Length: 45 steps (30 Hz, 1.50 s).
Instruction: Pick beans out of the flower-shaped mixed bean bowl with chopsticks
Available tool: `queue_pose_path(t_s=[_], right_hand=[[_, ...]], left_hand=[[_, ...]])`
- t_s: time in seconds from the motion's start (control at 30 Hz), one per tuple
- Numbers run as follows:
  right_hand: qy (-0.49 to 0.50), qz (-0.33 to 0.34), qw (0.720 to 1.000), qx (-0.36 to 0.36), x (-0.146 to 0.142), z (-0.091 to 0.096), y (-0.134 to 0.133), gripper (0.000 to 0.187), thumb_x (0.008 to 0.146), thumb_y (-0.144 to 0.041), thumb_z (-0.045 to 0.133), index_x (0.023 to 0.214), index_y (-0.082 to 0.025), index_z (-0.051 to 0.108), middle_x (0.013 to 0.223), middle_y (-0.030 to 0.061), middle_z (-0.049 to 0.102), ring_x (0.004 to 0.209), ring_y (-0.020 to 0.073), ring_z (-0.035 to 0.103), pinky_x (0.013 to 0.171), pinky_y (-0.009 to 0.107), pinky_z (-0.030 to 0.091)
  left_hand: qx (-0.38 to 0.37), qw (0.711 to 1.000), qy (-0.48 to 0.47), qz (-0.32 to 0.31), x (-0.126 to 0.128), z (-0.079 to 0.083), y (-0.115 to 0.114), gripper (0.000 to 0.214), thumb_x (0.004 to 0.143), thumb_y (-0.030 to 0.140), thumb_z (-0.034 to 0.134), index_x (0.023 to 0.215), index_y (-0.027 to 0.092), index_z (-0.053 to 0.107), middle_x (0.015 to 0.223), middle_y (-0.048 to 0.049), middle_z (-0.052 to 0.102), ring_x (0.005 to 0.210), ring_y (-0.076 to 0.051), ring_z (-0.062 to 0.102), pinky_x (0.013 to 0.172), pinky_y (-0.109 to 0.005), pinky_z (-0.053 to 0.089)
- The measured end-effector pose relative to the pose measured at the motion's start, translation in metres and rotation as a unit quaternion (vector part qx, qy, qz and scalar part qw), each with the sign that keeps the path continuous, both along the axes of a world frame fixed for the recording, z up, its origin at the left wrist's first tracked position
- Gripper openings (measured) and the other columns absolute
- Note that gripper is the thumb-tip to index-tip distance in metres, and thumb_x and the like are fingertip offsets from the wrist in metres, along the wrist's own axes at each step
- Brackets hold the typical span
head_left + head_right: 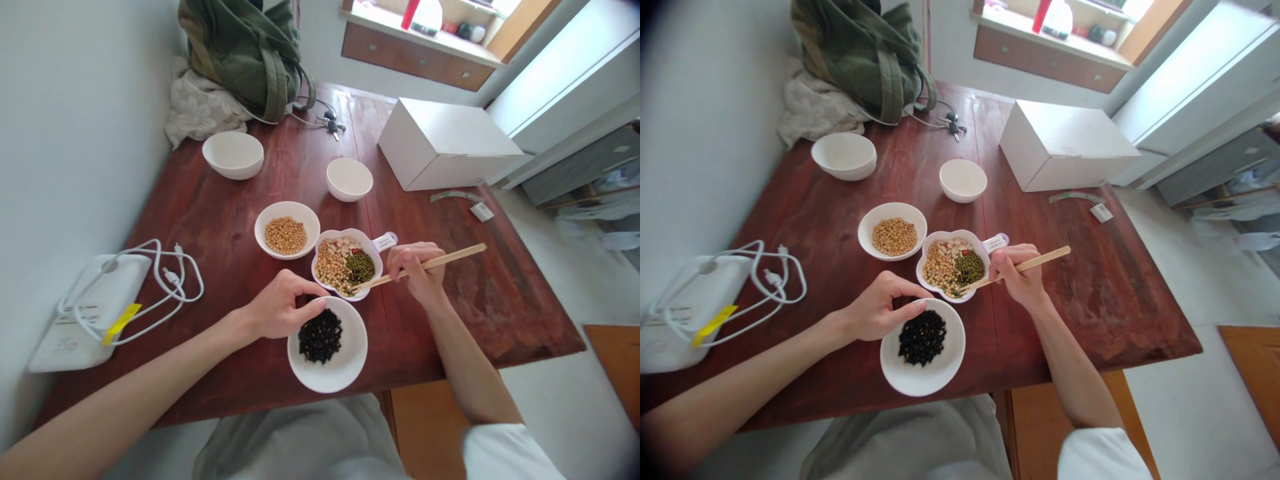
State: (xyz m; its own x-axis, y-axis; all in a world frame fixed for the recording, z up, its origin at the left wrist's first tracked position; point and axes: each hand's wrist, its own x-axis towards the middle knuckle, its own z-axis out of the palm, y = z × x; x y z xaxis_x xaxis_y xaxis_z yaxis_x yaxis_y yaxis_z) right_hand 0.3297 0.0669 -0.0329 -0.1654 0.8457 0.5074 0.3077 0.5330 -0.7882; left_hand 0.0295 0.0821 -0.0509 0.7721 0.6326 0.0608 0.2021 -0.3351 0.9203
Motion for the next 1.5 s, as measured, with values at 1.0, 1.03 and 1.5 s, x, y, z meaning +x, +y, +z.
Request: queue_pose_path(t_s=[1.0,1.03,1.5], right_hand=[[0.055,0.071,0.995,-0.033,-0.018,-0.01,0.0,0.058,0.104,-0.048,0.053,0.061,-0.016,0.073,0.048,0.0025,0.055,0.045,0.0083,0.049,0.051,0.026,0.033],[0.036,0.081,0.996,-0.025,-0.021,-0.01,0.0,0.054,0.103,-0.046,0.056,0.061,-0.016,0.073,0.05,0.0025,0.057,0.048,0.0083,0.051,0.053,0.026,0.035],[0.042,0.075,0.995,-0.049,-0.017,-0.006,0.002,0.083,0.104,-0.072,0.025,0.055,-0.019,0.065,0.053,0.0051,0.059,0.052,0.0122,0.055,0.058,0.031,0.041]], left_hand=[[0.01,1.0,-0.017,0.017,0.009,-0.001,-0.001,0.025,0.095,0.031,0.067,0.105,0.015,0.083,0.075,-0.0016,0.077,0.051,-0.004,0.056,0.048,-0.012,0.038],[0.011,1.0,-0.016,0.016,0.009,-0.001,-0.001,0.025,0.095,0.031,0.067,0.104,0.014,0.083,0.074,-0.0016,0.077,0.051,-0.004,0.056,0.048,-0.012,0.039],[0.003,1.0,0.004,0.023,0.009,-0.003,-0.001,0.029,0.094,0.035,0.068,0.106,0.013,0.084,0.077,-0.0035,0.078,0.054,-0.006,0.057,0.049,-0.014,0.039]])
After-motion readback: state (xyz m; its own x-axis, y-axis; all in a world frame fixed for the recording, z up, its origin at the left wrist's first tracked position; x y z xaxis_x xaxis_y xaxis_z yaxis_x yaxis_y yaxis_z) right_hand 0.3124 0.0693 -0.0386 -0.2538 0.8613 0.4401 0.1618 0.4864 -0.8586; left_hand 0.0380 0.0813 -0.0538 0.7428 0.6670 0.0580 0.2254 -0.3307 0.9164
